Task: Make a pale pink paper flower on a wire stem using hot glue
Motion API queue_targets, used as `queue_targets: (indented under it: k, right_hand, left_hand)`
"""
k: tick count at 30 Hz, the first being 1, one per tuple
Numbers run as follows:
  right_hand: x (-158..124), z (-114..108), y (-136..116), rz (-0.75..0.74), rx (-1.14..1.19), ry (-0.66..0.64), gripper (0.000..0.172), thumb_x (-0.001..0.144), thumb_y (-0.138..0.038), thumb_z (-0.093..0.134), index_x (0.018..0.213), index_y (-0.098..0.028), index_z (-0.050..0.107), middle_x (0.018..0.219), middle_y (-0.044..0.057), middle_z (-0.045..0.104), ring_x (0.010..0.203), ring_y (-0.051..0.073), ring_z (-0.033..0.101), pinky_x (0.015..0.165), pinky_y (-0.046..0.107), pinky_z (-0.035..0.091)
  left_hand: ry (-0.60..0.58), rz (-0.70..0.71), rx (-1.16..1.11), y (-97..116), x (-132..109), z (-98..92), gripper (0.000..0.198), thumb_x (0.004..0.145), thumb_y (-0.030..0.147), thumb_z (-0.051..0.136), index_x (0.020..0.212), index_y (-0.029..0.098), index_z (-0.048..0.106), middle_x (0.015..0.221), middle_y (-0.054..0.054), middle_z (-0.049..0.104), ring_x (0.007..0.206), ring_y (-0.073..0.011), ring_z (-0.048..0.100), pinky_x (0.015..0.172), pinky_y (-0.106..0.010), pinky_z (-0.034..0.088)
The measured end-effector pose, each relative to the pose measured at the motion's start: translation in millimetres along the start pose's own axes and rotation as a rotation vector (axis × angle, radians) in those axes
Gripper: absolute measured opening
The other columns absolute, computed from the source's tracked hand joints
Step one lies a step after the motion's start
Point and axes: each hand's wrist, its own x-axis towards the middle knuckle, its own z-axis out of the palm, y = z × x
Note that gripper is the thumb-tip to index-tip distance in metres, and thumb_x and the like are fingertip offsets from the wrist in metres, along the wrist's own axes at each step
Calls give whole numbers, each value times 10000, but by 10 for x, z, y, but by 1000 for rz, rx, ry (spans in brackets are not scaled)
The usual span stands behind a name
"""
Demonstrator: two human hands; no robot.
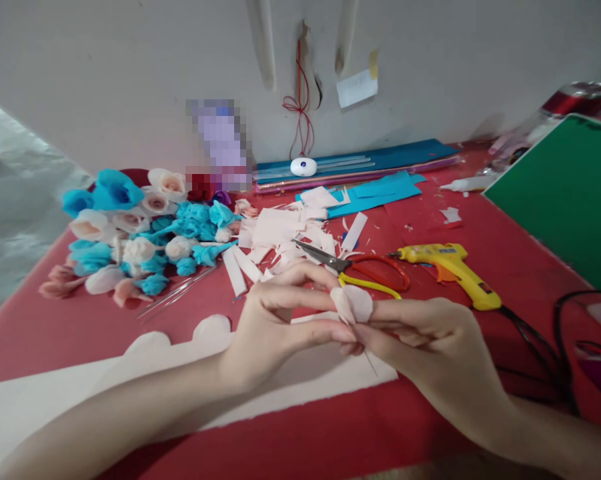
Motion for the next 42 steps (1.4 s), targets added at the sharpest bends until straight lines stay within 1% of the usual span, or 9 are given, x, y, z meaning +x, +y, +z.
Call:
queue_targets:
  k: [5, 9, 13, 18, 24, 31, 34, 38, 42]
  right_hand:
    - [-53, -2, 32, -66, -131, 62, 258, 764, -190, 600, 926, -382, 662, 614, -75, 648, 620, 99, 636, 504, 133, 511]
    - [-74, -8, 43, -132, -242, 89, 179, 741, -204, 628, 862, -320, 689, 634, -58, 658, 558, 102, 624, 474, 142, 504]
    - [-66, -6, 45, -173, -338, 138, 78, 735, -215, 638, 753, -269, 692, 603, -57, 653, 482, 74, 589, 420, 119, 455]
    - [-83, -5, 58, -201, -418, 138, 54, 739, -230, 636, 751, -262, 678, 630, -60, 657, 493, 63, 588, 425, 98, 444]
    - [-58, 6, 28, -185, -369, 136, 82, 739, -195, 635, 739, -265, 678, 525, -90, 607, 478, 24, 568, 439, 41, 418]
    - [-29, -12, 28, -80, -193, 35, 116, 785, -241, 576, 813, -229, 687, 664, -36, 665, 615, 90, 628, 532, 107, 500]
    - [-29, -11, 34, -78, -152, 27, 115, 785, -234, 571, 810, -214, 682, 704, -19, 673, 630, 107, 631, 529, 133, 510]
    - [-12, -14, 14, -63, -154, 42, 129, 792, -213, 557, 771, -211, 684, 673, -22, 670, 611, 96, 632, 530, 117, 507]
    - [6, -38, -19, -17, -14, 27, 113, 774, -165, 576, 769, -219, 675, 718, -37, 683, 663, 87, 647, 591, 97, 518]
  left_hand:
    - [10, -10, 48, 42, -31, 23, 91, 655, 166, 704, 719, 229, 718, 812, -34, 599, 776, -164, 565, 712, -301, 488]
    - [19, 20, 67, 36, -55, 30, 107, 713, 162, 645, 754, 231, 717, 822, -39, 601, 802, -167, 567, 759, -316, 480]
    - [10, -29, 16, 36, -69, 34, 135, 763, 186, 590, 793, 226, 715, 868, -51, 584, 842, -189, 571, 828, -370, 458]
    - [41, 0, 73, 53, -58, 43, 96, 705, 153, 657, 732, 225, 715, 815, -29, 590, 793, -154, 550, 773, -309, 465]
    - [41, -18, 83, 44, -54, 36, 134, 721, 129, 643, 740, 241, 713, 821, -16, 607, 791, -134, 553, 743, -269, 475]
    - [38, -87, 24, 32, -60, 36, 113, 736, 141, 631, 741, 221, 709, 838, -27, 583, 827, -154, 563, 770, -300, 477]
    - [36, -72, 15, 38, -62, 37, 120, 734, 128, 634, 740, 221, 709, 816, -19, 579, 798, -134, 556, 756, -275, 465]
    - [28, -157, -63, 36, -66, 42, 102, 749, 160, 621, 737, 211, 709, 832, -29, 571, 825, -155, 545, 776, -300, 454]
    - [-9, -196, -215, 18, -56, 24, 234, 833, 241, 493, 768, 196, 713, 891, -53, 573, 867, -182, 524, 818, -328, 432]
